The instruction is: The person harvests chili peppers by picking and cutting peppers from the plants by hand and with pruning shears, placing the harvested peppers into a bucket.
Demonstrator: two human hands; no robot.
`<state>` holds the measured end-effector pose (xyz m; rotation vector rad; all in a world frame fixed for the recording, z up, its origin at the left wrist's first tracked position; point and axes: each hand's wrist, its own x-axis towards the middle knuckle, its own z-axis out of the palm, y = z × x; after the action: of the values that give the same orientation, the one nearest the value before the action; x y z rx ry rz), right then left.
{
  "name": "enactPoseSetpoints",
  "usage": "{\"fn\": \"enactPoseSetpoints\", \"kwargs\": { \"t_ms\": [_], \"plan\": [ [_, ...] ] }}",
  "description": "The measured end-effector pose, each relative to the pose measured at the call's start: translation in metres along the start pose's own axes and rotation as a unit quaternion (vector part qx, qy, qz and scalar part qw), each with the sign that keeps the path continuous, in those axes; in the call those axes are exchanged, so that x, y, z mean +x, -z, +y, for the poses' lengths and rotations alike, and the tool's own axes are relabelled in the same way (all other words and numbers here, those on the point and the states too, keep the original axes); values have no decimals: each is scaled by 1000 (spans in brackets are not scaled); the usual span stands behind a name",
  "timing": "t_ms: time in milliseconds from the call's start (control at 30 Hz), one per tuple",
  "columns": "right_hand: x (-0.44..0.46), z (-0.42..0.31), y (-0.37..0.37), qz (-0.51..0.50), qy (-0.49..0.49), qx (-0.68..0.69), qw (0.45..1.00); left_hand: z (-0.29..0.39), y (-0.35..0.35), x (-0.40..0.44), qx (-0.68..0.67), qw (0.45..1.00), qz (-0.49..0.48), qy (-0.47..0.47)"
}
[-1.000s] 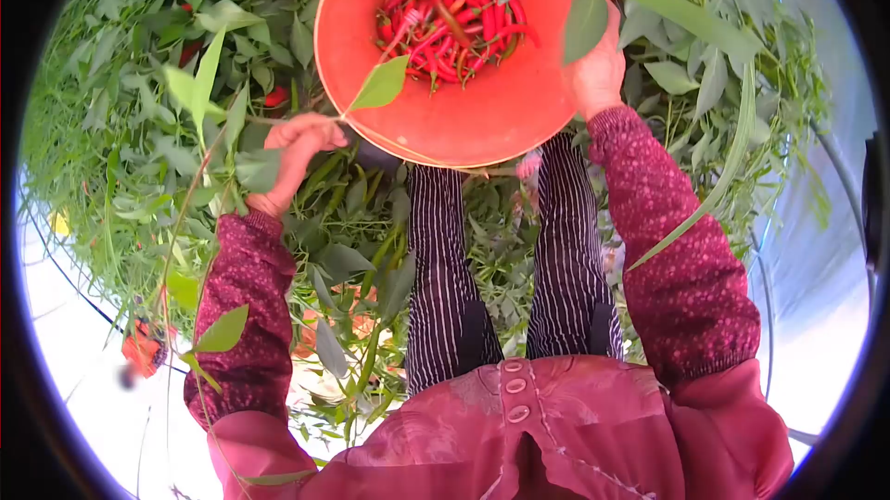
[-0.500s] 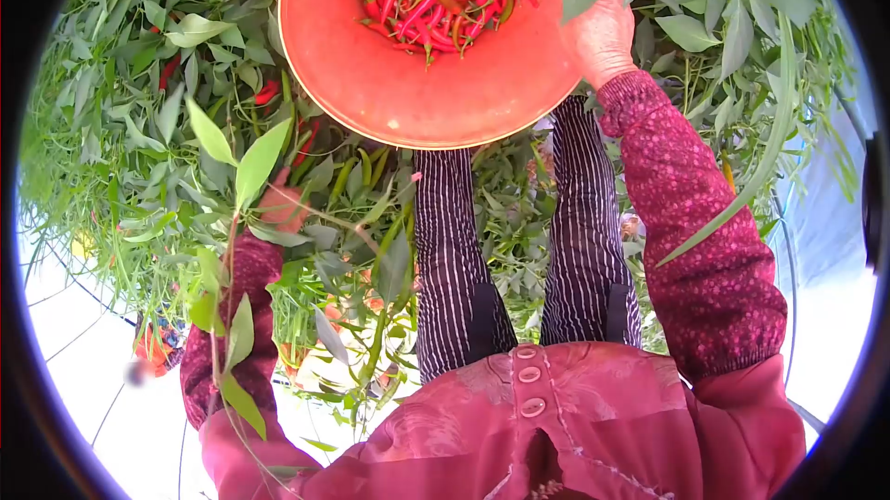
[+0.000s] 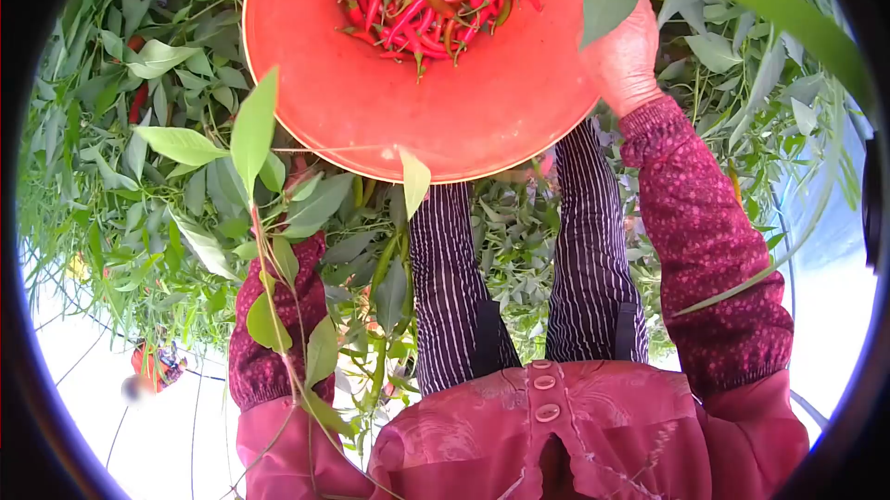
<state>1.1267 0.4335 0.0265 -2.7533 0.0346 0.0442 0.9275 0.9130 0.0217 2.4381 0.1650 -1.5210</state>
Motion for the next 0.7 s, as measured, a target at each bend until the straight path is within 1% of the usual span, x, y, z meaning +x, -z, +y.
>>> {"fn": "enactPoseSetpoints", "kwargs": {
  "t_ms": [167, 200, 233, 300, 333, 367, 433, 467, 533, 567, 600, 633, 667, 700],
  "plan": [
    [2, -6, 8, -38, -62, 18, 997, -11, -5, 17, 65, 998, 0, -6],
    [2, 1, 4, -102, -76, 55, 990, -12, -5, 16, 77, 997, -4, -9],
    [-1, 5, 1, -102, -74, 56, 991, -12, -5, 18, 93, 996, -5, -9],
    [-5, 5, 5, -69, -110, 35, 991, -12, -5, 20, 125, 992, -5, -11],
    [-2, -1, 11, -146, -175, -7, 974, -12, -5, 19, 141, 990, -9, -12],
    [-5, 2, 8, -149, -176, -7, 973, -12, -5, 19, 156, 988, -11, -13],
    [-4, 19, -5, -105, -39, -86, 990, -12, -4, 22, 177, 984, -15, -14],
    [-5, 25, -10, -104, -39, -88, 990, -11, -4, 23, 188, 982, -18, -14],
    [-7, 36, -18, -82, -83, 108, 987, -8, -2, 26, 205, 978, -25, -19],
    [-10, 44, -18, -83, -84, 107, 987, -8, -2, 27, 214, 976, -31, -20],
    [-9, 48, -15, -97, 19, -50, 994, -7, -1, 27, 223, 974, -35, -21],
    [-8, 52, -15, -106, 119, -205, 966, -4, 0, 28, 232, 972, -38, -23],
    [-10, 54, -14, -105, 117, -205, 966, -3, 2, 27, 243, 969, -43, -26],
    [-7, 37, -7, -68, 58, -89, 992, -1, 4, 25, 252, 966, -48, -29]
  ]
}}
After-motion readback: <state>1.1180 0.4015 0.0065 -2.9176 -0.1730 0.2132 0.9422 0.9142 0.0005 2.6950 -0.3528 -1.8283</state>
